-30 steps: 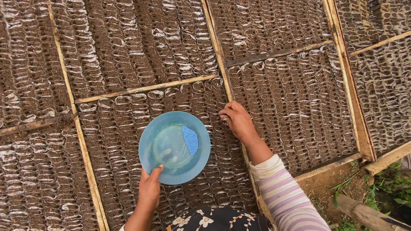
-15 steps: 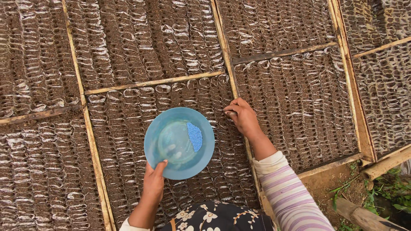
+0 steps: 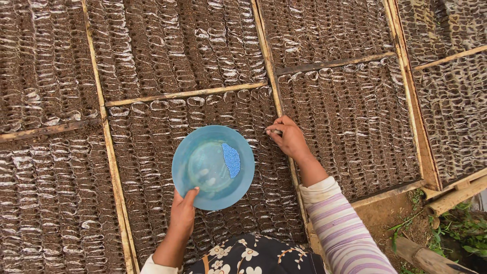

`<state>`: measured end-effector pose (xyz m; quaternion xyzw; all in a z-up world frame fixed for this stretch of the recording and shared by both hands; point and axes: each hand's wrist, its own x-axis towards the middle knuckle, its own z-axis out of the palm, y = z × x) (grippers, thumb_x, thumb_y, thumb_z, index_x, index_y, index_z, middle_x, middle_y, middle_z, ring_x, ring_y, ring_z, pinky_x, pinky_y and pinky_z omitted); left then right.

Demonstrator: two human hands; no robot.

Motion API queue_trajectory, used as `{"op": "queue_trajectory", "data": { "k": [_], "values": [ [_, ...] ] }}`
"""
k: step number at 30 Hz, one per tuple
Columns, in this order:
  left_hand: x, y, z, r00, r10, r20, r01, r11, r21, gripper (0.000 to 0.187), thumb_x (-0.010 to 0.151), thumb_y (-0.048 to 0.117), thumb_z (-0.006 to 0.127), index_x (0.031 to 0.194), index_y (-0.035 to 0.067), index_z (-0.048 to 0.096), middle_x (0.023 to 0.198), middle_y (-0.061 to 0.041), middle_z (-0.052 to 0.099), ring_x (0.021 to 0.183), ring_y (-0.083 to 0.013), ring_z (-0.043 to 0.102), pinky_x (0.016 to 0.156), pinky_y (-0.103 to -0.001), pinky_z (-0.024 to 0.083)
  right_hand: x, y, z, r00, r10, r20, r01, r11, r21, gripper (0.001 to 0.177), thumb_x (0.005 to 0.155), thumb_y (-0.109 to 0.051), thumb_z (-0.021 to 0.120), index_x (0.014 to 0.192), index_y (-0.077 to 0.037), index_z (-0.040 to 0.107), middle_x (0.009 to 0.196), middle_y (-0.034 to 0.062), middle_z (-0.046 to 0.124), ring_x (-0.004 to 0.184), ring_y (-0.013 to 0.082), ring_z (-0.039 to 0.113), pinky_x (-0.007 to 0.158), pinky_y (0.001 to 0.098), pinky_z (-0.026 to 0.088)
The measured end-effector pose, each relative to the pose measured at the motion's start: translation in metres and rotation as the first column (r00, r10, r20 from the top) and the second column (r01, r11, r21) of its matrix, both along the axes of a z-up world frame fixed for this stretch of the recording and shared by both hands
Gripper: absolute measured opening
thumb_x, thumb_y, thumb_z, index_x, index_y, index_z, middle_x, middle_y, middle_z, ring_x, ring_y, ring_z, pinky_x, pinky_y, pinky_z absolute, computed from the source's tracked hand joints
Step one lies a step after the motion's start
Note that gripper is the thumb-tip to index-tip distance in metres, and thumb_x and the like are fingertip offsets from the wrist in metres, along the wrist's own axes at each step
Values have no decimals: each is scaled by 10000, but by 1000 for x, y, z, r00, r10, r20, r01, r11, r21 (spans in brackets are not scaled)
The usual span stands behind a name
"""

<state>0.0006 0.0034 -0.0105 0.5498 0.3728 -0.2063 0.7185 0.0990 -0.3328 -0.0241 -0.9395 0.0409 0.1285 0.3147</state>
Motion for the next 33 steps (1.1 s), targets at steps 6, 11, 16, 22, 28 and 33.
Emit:
{"op": "queue_trajectory", "data": {
  "k": [6,11,16,22,28,33],
  "values": [
    [1,0,11,998,-18,-55,21,999,50,621,814,132,578,1425,128,463,1278,-105,607,1117,-249,573,985,-363,458,1,4,8,996,-26,-83,26,1000,-1,212,881,-217,702,1079,-152,738,1058,-44,543,1011,134,600,1065,332,479],
    [1,-1,15,999,-26,-35,27,999,40,628,813,131,575,1429,135,452,1301,-108,598,1135,-249,570,1003,-362,449,2,1,7,996,-1,-94,-1,1000,-16,221,899,-240,679,1097,-158,732,1072,-34,522,1011,143,592,1024,353,506],
    [5,-2,28,998,-29,-57,31,999,29,663,809,142,572,1454,144,419,1358,-101,571,1209,-255,548,1063,-372,421,-2,0,12,994,-2,-106,1,1000,-2,216,897,-234,684,1088,-144,728,1082,-27,481,769,66,546,856,226,599],
    [3,0,30,996,-50,-68,53,998,36,671,828,142,551,1478,164,385,1372,-100,555,1225,-260,536,1087,-380,404,-10,-2,14,990,38,-138,-42,999,-26,217,857,-121,710,1050,-216,744,1120,-46,514,1138,132,547,1049,308,518],
    [2,-1,38,988,-114,-104,123,988,91,669,824,178,562,1471,187,389,1358,-105,563,1217,-273,546,1094,-394,401,-13,2,24,988,29,-149,-25,999,28,232,866,-50,675,1055,-168,739,1148,-31,516,1249,173,503,1147,261,376],
    [1,-4,38,984,-158,-80,163,985,58,653,827,171,547,1465,200,408,1361,-114,570,1225,-278,554,1094,-400,413,-30,32,61,999,40,6,-40,969,242,136,835,-253,709,966,-218,716,1027,-20,579,1042,167,557,1034,367,488]
  ]
}}
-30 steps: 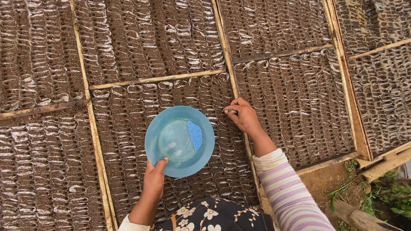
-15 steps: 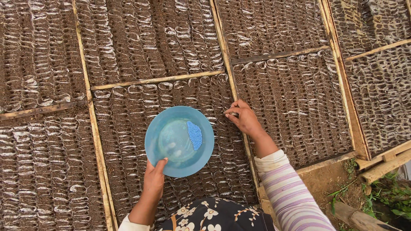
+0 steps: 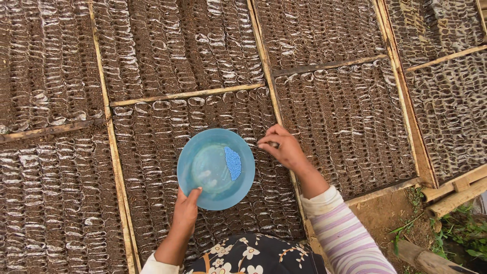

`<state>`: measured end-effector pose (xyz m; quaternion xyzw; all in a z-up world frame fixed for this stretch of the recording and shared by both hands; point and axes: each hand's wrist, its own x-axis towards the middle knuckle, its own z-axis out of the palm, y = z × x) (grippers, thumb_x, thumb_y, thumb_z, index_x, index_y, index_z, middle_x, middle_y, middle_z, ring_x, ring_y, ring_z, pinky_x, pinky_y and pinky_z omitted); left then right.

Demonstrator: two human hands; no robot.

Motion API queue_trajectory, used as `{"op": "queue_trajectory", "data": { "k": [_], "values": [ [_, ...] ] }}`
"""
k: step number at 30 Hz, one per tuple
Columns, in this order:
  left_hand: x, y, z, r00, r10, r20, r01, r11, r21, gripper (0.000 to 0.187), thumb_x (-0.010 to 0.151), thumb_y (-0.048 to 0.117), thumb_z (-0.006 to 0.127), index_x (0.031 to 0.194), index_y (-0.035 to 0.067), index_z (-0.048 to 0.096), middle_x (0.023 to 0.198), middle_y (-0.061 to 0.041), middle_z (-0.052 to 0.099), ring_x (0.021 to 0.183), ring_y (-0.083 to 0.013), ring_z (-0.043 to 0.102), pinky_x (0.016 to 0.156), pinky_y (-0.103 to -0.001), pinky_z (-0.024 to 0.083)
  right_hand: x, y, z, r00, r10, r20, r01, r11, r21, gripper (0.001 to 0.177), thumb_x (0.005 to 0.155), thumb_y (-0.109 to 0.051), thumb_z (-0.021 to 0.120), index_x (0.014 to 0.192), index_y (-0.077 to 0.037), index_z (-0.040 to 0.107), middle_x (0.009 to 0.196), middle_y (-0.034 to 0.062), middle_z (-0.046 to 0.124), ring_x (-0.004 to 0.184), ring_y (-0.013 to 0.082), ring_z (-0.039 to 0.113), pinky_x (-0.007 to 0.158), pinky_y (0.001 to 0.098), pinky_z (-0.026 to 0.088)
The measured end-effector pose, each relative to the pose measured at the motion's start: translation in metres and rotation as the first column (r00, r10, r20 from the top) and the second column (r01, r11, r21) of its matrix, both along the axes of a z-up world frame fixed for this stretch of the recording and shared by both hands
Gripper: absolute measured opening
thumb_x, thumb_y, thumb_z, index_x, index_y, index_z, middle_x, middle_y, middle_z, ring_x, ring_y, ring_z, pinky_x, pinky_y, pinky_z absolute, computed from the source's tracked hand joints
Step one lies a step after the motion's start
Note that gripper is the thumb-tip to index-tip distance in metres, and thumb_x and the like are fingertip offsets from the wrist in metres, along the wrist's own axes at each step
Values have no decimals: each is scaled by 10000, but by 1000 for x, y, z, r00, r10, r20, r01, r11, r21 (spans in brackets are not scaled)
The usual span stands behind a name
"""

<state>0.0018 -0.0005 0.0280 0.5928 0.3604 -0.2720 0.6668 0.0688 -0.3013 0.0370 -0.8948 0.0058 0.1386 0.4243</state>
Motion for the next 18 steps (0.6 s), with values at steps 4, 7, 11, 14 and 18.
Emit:
{"op": "queue_trajectory", "data": {
  "k": [4,7,11,14,18],
  "values": [
    [-7,-3,-15,999,-42,26,40,998,50,653,803,201,549,1444,189,428,1299,-114,592,1166,-266,563,1028,-379,434,-25,39,1,981,163,103,-160,987,-30,246,831,-161,719,1072,-208,716,1014,-4,604,975,164,561,947,312,543],
    [-8,-7,-7,997,-62,36,61,998,29,668,799,200,538,1457,185,422,1318,-118,600,1188,-270,566,1052,-387,429,-40,54,-25,884,391,258,-268,873,-407,336,882,-272,702,1181,-120,694,985,31,591,876,208,554,659,357,557],
    [-17,-4,-9,992,-121,21,119,990,71,697,801,230,535,1482,196,386,1356,-120,572,1224,-278,545,1072,-395,412,-58,60,-53,820,442,364,-181,804,-567,321,879,-212,682,1179,-101,697,988,49,555,823,244,492,579,385,440],
    [-25,-1,-13,995,-98,32,96,994,57,660,808,201,536,1458,170,423,1315,-120,595,1179,-265,561,1029,-372,429,-68,66,-46,807,443,391,-148,792,-593,266,881,-186,663,1138,-126,701,988,42,545,845,238,497,594,376,430],
    [-32,3,-25,994,-109,26,107,992,63,661,801,205,542,1451,170,431,1306,-117,601,1168,-260,561,1024,-361,423,-72,74,-21,789,376,486,-105,862,-497,95,899,-192,643,935,-115,688,934,57,533,769,242,483,609,382,406]
  ]
}}
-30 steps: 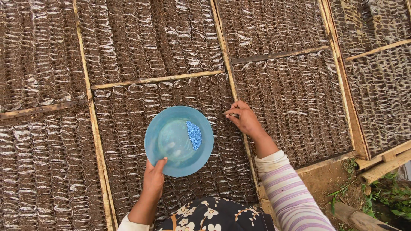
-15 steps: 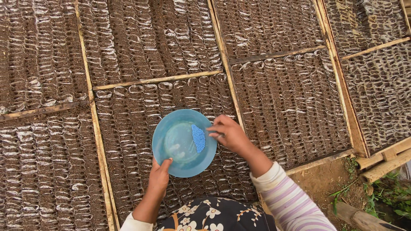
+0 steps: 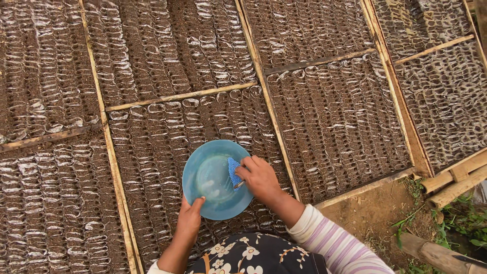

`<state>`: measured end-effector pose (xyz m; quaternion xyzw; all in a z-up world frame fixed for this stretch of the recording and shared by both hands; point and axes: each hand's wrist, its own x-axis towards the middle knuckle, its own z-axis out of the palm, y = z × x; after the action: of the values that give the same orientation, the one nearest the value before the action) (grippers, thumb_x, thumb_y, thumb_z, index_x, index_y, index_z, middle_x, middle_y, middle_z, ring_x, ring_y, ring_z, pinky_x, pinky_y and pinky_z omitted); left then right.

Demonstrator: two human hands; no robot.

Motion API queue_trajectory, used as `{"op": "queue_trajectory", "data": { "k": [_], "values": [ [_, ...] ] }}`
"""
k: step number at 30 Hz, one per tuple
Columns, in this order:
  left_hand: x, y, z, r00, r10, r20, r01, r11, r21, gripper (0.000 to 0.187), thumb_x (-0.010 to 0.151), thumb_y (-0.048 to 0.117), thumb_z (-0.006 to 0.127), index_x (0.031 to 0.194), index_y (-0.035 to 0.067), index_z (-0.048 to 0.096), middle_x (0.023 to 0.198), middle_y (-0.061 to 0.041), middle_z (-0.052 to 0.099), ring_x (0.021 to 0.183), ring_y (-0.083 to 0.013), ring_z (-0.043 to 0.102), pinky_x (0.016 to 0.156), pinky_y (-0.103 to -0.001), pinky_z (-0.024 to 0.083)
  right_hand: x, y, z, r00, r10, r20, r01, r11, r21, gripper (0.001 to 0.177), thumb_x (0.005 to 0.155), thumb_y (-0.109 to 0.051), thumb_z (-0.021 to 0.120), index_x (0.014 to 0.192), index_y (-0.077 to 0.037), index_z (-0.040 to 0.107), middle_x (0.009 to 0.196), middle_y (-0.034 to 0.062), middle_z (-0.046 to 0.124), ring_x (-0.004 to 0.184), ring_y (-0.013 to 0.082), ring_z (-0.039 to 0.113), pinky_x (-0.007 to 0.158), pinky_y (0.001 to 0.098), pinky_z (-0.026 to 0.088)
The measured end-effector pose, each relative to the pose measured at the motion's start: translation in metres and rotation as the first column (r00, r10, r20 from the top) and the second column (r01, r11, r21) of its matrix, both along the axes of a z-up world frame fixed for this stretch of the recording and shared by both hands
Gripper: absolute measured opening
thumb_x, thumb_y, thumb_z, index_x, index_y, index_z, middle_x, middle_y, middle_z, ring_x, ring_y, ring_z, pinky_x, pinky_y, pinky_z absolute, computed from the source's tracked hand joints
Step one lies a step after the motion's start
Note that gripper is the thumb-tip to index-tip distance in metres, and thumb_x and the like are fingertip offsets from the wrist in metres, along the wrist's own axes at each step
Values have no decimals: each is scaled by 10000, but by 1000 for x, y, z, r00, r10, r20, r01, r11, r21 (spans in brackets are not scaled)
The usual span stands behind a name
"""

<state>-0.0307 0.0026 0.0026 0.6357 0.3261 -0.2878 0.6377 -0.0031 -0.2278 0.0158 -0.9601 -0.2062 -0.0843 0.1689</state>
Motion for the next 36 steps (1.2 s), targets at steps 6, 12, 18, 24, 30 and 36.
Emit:
{"op": "queue_trajectory", "data": {
  "k": [6,12,18,24,30,36],
  "values": [
    [3,-4,4,1000,18,14,-18,1000,-20,627,803,173,537,1425,155,462,1283,-112,614,1136,-248,573,986,-349,443,-5,-11,0,873,-171,-457,313,914,256,157,879,-256,676,1019,-214,733,984,-25,587,934,174,536,748,321,521],
    [10,-2,15,999,-9,-38,9,1000,12,681,811,207,523,1479,192,397,1346,-131,568,1211,-287,547,1054,-401,423,42,-70,-5,630,-429,-647,699,677,230,166,885,-247,681,983,-119,717,997,11,580,888,159,585,840,300,578],
    [11,1,24,1000,4,-20,-4,999,-37,674,837,196,516,1490,165,354,1380,-146,540,1237,-296,532,1074,-400,413,59,-82,-24,636,-427,-643,646,750,140,280,917,-289,648,1083,-79,730,983,1,563,871,163,591,920,334,547],
    [9,5,18,999,15,-37,-16,1000,-23,673,833,200,528,1488,183,373,1378,-142,542,1239,-295,531,1077,-403,405,60,-78,-27,601,-494,-628,659,751,38,334,915,-348,659,1122,-93,719,1017,-44,548,547,79,471,589,277,577],
    [8,4,23,998,-3,-57,2,1000,-9,671,842,203,526,1493,191,363,1372,-138,550,1240,-289,533,1091,-403,402,59,-86,-29,634,-465,-618,651,753,101,298,921,-336,647,1078,-102,741,1016,-16,541,827,151,603,869,326,559],
    [3,7,6,999,32,-23,-32,999,-5,669,815,201,545,1470,205,407,1352,-118,573,1216,-272,548,1064,-386,415,50,-86,-15,551,-436,-712,628,778,10,266,892,-307,680,1107,-158,731,999,-48,508,1093,138,573,1065,313,491]
  ]
}}
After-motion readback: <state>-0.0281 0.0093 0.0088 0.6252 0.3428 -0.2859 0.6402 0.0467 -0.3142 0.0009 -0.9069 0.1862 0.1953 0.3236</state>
